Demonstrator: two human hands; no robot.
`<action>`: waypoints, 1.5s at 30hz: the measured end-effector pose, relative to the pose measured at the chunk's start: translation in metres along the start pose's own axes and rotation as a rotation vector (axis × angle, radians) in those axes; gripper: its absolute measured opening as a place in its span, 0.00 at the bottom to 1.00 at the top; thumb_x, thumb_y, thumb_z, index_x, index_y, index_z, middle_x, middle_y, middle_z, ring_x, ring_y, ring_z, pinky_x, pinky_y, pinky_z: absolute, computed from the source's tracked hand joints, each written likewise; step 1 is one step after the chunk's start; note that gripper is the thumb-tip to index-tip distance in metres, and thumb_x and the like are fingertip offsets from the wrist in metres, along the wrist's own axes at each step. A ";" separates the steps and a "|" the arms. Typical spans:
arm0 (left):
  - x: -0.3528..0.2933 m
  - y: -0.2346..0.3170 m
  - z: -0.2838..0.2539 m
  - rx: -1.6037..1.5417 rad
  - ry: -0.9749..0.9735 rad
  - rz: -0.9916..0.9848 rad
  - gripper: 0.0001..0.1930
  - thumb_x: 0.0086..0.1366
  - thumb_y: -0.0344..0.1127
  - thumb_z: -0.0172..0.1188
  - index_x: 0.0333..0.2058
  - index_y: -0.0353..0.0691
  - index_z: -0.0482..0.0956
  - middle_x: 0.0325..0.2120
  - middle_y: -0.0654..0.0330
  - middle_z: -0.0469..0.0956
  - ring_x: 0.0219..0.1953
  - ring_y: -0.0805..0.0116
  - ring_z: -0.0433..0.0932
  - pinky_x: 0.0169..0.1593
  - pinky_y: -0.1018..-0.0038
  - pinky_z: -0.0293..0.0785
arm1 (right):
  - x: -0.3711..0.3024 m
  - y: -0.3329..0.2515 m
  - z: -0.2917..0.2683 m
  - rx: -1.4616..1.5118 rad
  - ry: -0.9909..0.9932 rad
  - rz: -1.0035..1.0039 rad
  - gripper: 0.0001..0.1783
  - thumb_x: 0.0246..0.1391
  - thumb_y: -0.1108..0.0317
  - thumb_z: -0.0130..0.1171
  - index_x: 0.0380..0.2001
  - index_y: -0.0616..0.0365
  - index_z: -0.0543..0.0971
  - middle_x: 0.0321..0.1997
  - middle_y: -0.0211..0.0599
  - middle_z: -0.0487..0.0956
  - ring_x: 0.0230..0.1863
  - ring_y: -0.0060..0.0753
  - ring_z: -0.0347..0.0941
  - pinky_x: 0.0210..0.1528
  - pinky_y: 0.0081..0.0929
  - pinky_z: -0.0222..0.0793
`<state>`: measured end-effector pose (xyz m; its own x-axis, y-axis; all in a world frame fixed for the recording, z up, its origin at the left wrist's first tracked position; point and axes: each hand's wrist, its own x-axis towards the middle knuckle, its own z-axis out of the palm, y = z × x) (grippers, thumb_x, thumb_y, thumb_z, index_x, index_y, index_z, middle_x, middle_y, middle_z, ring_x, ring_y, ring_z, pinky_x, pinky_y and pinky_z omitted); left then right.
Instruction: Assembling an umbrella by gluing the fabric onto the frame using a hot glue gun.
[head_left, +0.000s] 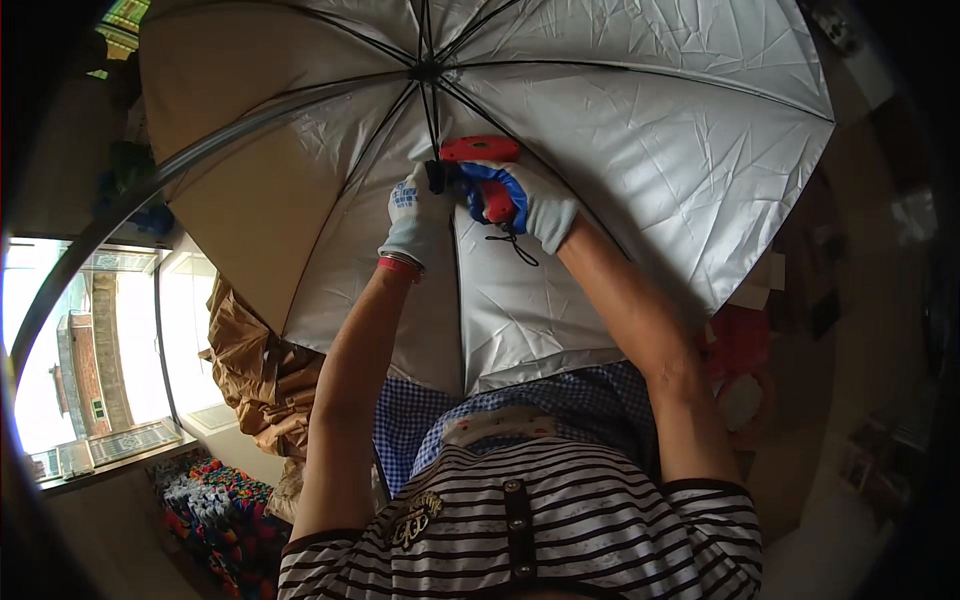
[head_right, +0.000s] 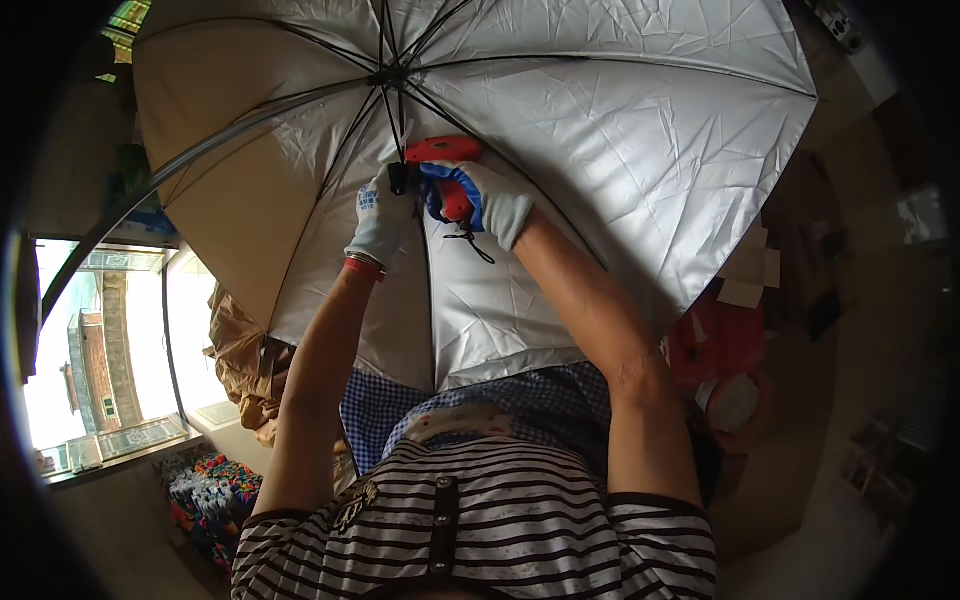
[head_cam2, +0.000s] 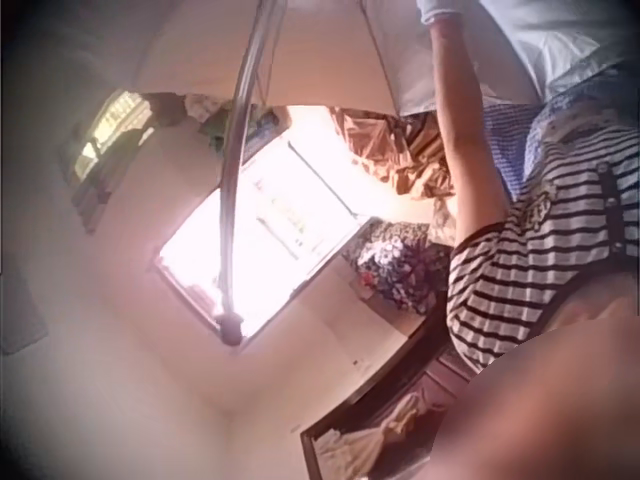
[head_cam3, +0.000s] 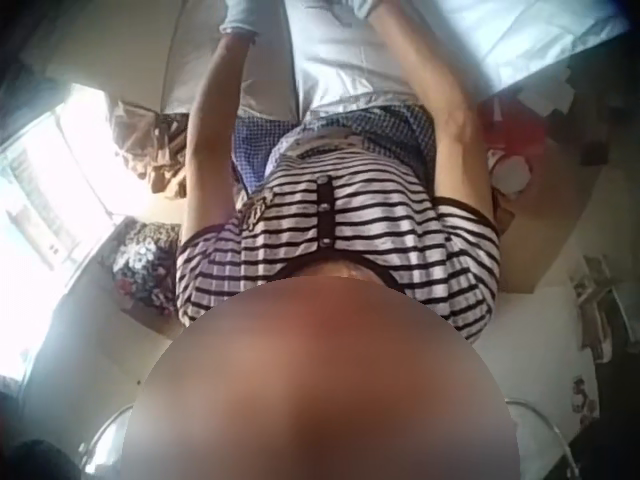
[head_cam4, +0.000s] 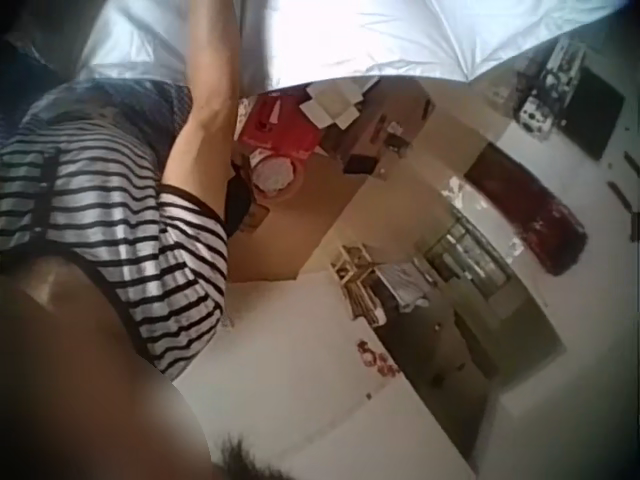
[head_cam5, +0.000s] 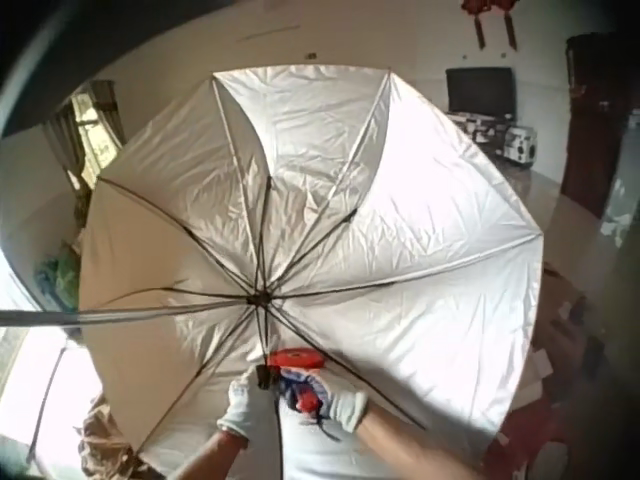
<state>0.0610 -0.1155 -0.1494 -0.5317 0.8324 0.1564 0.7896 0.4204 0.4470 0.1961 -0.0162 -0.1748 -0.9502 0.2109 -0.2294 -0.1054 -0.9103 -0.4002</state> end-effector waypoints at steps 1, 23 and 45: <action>0.002 -0.002 0.001 -0.006 0.001 0.001 0.15 0.57 0.45 0.62 0.36 0.40 0.77 0.33 0.47 0.81 0.39 0.47 0.79 0.41 0.58 0.74 | -0.005 0.001 0.002 0.087 -0.060 0.004 0.17 0.61 0.64 0.55 0.51 0.58 0.75 0.44 0.35 0.81 0.44 0.30 0.79 0.48 0.28 0.75; 0.096 -0.068 -0.085 0.319 0.135 0.077 0.10 0.61 0.35 0.51 0.36 0.38 0.78 0.37 0.44 0.80 0.42 0.45 0.78 0.46 0.58 0.75 | 0.001 0.078 0.023 0.031 -0.216 -0.160 0.14 0.61 0.66 0.56 0.47 0.62 0.74 0.39 0.39 0.80 0.39 0.37 0.78 0.42 0.36 0.77; 0.016 -0.008 0.038 -0.343 0.061 0.038 0.11 0.58 0.33 0.61 0.39 0.39 0.82 0.28 0.56 0.82 0.29 0.62 0.80 0.34 0.71 0.75 | 0.030 0.027 -0.029 -0.692 0.609 -0.628 0.17 0.49 0.58 0.63 0.23 0.63 0.77 0.15 0.30 0.74 0.18 0.23 0.73 0.21 0.29 0.67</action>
<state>0.0575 -0.0918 -0.1838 -0.5291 0.8179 0.2261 0.6658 0.2349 0.7082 0.1738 -0.0239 -0.2183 -0.4633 0.8760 -0.1337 -0.1501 -0.2263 -0.9624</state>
